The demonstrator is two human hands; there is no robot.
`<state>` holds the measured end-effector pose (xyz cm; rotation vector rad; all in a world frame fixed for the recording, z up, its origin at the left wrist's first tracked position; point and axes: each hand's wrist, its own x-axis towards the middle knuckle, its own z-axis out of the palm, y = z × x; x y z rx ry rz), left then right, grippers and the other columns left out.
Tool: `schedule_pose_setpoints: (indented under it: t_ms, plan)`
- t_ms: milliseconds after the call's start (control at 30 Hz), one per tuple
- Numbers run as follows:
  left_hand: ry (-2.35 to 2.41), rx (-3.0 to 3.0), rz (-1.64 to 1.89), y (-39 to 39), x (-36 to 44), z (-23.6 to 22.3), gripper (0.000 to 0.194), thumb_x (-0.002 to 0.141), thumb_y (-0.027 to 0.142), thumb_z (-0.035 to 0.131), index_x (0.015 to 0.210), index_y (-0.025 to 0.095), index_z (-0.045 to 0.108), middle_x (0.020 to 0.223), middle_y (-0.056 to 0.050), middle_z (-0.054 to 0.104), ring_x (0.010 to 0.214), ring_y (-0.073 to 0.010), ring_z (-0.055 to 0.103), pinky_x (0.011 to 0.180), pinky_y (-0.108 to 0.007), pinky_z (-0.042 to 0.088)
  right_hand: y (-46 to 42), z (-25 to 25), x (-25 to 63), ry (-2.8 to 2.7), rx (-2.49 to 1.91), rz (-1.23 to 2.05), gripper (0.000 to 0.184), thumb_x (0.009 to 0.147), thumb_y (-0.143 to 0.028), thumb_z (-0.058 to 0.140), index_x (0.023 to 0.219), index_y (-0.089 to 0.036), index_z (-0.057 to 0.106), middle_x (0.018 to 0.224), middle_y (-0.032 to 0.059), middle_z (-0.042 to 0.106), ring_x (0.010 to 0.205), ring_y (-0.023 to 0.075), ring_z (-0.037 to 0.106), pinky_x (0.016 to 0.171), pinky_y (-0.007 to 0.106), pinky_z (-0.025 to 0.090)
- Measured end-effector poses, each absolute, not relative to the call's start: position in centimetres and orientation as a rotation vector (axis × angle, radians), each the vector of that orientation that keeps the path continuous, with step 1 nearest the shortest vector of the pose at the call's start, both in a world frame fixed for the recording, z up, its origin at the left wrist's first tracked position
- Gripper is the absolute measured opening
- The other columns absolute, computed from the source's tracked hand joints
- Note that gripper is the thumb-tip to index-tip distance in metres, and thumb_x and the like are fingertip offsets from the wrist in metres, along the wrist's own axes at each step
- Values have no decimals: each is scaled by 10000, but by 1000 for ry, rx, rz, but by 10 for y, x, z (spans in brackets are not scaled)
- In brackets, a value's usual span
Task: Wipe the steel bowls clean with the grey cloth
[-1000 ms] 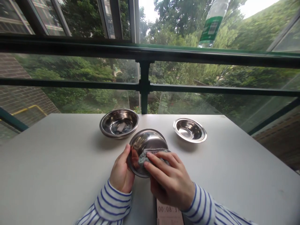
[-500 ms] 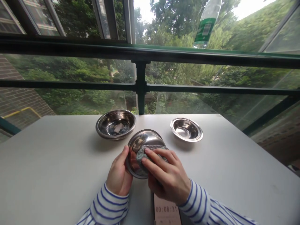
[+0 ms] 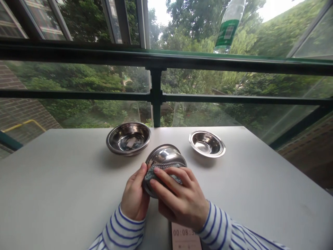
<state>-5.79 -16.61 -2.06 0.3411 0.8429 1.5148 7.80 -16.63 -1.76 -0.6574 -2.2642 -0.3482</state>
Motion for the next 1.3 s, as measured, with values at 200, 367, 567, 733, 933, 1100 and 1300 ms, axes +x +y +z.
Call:
schedule_pose_setpoints:
  t_ms: [200,367,567,733,933,1100,1300]
  plan:
    - [836,375,1588,-166,-59,-20,198,676,283,692,743,97,693,685,-71,696,653,-198,659,604,-274,544,-152,-4,93,-2058,-898,-173,382,763,-201,527,1143,-180,560,1185,70,578,1014,254,481,836,412,414]
    - [842,358,1564,-165,-61,-18,175,695,253,676,765,94,697,642,-66,692,690,-215,668,631,-283,549,-151,-4,96,-2068,-871,-102,405,771,-182,506,1175,-196,534,1186,66,573,1025,248,482,846,424,418]
    - [790,366,1541,-166,-59,-18,142,756,207,614,751,89,692,654,-70,699,712,-206,673,673,-271,549,-151,1,94,-2113,-823,-26,380,784,-200,509,1162,-206,548,1202,54,564,1071,252,456,894,441,394]
    - [783,141,1632,-161,-64,-6,255,852,130,452,765,98,690,684,-66,718,593,-127,667,617,-199,547,-140,-12,104,-1871,-828,336,386,838,-147,454,1216,-216,492,1198,66,552,1102,208,467,923,403,420]
    - [763,-48,1704,-154,-82,-10,261,879,146,420,905,94,674,716,-62,732,632,-115,677,621,-167,540,-152,-33,93,-1919,-775,201,486,818,-77,464,1287,-196,424,1329,109,432,1169,239,411,941,447,396]
    - [755,-62,1646,-155,-78,-13,348,871,168,443,1195,91,545,787,-79,734,624,-129,672,639,-204,543,-151,-34,93,-1839,-813,199,476,840,-94,421,1299,-215,405,1309,99,457,1177,248,414,928,472,409]
    - [701,-58,1604,-156,-76,-10,365,886,170,392,1214,95,534,789,-91,734,709,-175,687,762,-288,536,-163,-37,80,-2050,-681,-157,470,794,-127,505,1259,-185,468,1320,90,461,1133,262,423,890,455,402]
